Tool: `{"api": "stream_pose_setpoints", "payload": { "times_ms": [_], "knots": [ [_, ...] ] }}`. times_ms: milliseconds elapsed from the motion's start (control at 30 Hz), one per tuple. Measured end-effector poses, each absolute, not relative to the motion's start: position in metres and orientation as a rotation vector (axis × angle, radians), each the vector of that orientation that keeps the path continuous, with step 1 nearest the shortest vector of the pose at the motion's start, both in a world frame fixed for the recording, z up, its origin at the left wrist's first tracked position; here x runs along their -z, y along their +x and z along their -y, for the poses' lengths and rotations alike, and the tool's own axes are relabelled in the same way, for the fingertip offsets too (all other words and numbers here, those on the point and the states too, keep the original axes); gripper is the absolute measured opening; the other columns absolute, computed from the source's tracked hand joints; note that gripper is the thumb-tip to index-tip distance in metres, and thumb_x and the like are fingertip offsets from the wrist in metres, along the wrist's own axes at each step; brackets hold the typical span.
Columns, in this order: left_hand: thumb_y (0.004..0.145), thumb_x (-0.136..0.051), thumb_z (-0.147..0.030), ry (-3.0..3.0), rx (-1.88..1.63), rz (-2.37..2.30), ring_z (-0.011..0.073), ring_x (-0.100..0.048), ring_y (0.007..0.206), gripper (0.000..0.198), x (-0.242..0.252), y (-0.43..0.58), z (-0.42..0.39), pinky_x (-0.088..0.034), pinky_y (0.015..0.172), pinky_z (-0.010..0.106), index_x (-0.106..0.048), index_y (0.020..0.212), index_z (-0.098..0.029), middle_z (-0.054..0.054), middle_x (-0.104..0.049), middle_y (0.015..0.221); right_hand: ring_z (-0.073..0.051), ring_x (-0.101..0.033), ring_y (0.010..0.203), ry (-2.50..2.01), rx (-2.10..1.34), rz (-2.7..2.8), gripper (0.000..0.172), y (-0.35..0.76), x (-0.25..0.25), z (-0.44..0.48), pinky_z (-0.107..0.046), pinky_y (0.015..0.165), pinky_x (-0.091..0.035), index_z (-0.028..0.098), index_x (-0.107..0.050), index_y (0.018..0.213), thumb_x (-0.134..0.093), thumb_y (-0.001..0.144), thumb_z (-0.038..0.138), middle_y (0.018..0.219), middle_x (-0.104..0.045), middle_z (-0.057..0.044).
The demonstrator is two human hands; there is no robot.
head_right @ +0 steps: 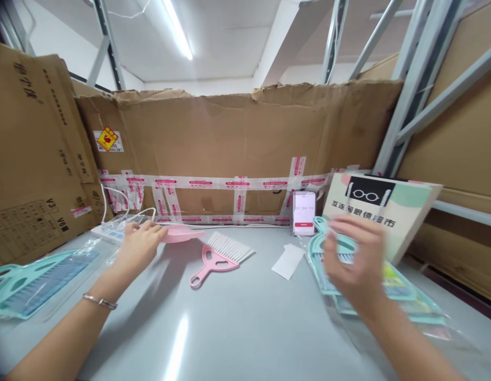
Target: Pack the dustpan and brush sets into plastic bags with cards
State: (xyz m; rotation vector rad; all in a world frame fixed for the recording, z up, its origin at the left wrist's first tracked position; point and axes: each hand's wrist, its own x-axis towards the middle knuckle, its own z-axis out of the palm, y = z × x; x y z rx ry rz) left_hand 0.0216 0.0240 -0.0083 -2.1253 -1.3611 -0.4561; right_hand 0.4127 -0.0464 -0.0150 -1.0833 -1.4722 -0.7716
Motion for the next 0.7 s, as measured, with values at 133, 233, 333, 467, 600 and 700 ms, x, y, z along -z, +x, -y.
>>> {"api": "stream_pose_setpoints", "payload": {
  "times_ms": [133, 233, 333, 467, 600, 700],
  "knots": [
    [0.074, -0.038, 0.009, -2.052, 0.672, 0.971, 0.0226, -0.06, 0.097, 0.036, -0.007, 0.012, -0.018, -0.025, 0.085, 0.043, -0.058, 0.079, -0.02, 0.003, -0.07, 0.086, -0.022, -0.052, 0.105, -0.976, 0.123, 1.801, 0.024, 0.33, -0.005, 0.01, -0.042, 0.091, -0.042, 0.024, -0.052, 0.105, -0.052, 0.082, 0.026, 0.108, -0.056, -0.008],
    [0.082, -0.045, 0.0, -2.037, 0.812, 0.598, 0.0161, -0.063, 0.095, 0.025, -0.016, 0.013, -0.01, -0.024, 0.091, 0.038, -0.058, 0.084, -0.022, -0.001, -0.071, 0.092, -0.024, -0.048, 0.115, -1.066, -0.58, 1.642, 0.045, 0.296, -0.011, -0.021, -0.041, 0.092, -0.042, 0.023, -0.049, 0.114, -0.059, 0.075, 0.044, 0.124, -0.051, -0.01],
    [0.082, -0.053, -0.005, -2.076, 0.858, 0.347, 0.0132, -0.063, 0.097, 0.016, -0.017, 0.019, -0.004, -0.023, 0.095, 0.036, -0.055, 0.08, -0.021, -0.003, -0.072, 0.094, -0.023, -0.058, 0.099, -0.979, -1.261, 1.506, 0.056, 0.286, -0.009, -0.034, -0.036, 0.079, -0.049, 0.021, -0.051, 0.116, -0.06, 0.071, 0.054, 0.113, -0.059, -0.01],
    [0.08, -0.055, -0.004, -2.128, 0.908, 0.237, 0.013, -0.06, 0.105, 0.018, -0.007, 0.027, -0.007, -0.021, 0.101, 0.036, -0.053, 0.077, -0.021, -0.002, -0.07, 0.101, -0.016, -0.062, 0.069, -0.838, -1.688, 1.55, 0.053, 0.284, 0.002, -0.028, -0.027, 0.06, -0.049, 0.018, -0.06, 0.107, -0.073, 0.061, 0.041, 0.086, -0.067, -0.005],
    [0.087, -0.048, -0.015, -2.196, 1.501, 0.642, 0.0167, -0.053, 0.115, 0.023, 0.002, 0.031, -0.016, -0.035, 0.097, 0.038, -0.055, 0.106, -0.026, 0.005, -0.058, 0.125, -0.013, -0.06, 0.063, -0.832, -1.508, 1.398, 0.042, 0.277, 0.013, -0.026, -0.023, 0.057, -0.045, 0.016, -0.065, 0.092, -0.077, 0.056, 0.034, 0.076, -0.066, -0.001],
    [0.093, -0.034, -0.033, -2.444, 2.071, 1.163, 0.0203, -0.055, 0.111, 0.033, 0.001, 0.031, -0.018, -0.048, 0.083, 0.036, -0.046, 0.122, -0.025, 0.009, -0.053, 0.128, -0.013, -0.058, 0.063, -0.827, -1.332, 1.23, 0.04, 0.268, 0.019, -0.028, -0.023, 0.056, -0.045, 0.017, -0.064, 0.087, -0.078, 0.052, 0.032, 0.074, -0.065, 0.001]
  ]
}}
